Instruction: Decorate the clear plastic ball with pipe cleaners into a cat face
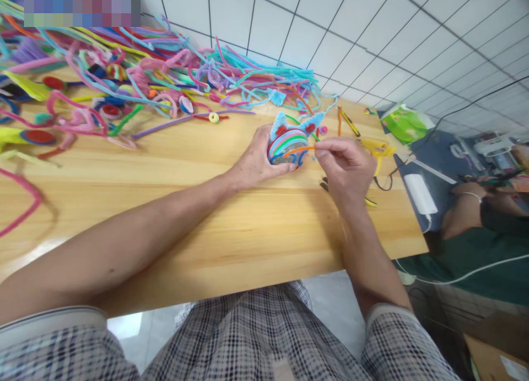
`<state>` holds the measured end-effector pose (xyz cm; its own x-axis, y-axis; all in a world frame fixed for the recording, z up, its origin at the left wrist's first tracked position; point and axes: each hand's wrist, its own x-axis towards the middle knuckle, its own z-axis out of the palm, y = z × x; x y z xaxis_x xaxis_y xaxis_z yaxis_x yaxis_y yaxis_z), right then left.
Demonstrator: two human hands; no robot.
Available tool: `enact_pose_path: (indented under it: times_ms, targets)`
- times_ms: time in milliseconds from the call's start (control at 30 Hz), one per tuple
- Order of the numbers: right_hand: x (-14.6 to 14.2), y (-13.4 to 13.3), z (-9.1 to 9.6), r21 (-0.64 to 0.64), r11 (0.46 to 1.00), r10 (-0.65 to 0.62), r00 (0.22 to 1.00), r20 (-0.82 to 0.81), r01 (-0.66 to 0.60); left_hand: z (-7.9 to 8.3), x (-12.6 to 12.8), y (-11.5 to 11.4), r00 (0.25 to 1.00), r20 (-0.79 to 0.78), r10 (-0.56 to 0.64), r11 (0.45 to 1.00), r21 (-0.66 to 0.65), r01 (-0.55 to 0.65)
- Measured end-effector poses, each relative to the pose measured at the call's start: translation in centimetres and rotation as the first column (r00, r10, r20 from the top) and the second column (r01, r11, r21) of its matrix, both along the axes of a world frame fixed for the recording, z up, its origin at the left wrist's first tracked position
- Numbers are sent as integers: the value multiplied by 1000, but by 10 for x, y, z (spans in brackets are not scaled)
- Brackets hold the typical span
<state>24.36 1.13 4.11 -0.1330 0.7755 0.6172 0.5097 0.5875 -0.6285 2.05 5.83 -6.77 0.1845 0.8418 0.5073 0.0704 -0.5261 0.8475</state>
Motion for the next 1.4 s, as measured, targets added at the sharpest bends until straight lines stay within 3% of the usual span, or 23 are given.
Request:
enact_pose_path:
  times_ms: [400, 700, 1033, 1400]
  targets:
    - [2, 13, -9, 24, 996, -89, 992, 94, 87, -2, 0, -1, 1000, -22, 0, 1000, 22, 0]
    - [6, 22, -16, 9, 999, -40, 997, 71, 39, -4, 2, 0, 1000, 9, -5, 999, 44, 4]
    - [7, 28, -20, 139, 990, -14, 997, 80, 3, 9, -6, -7, 997, -57, -49, 999, -2, 49]
    - [9, 30, -23, 89, 996, -4, 997, 76, -3, 16, -14, -8, 993, -85, -83, 997, 0, 83]
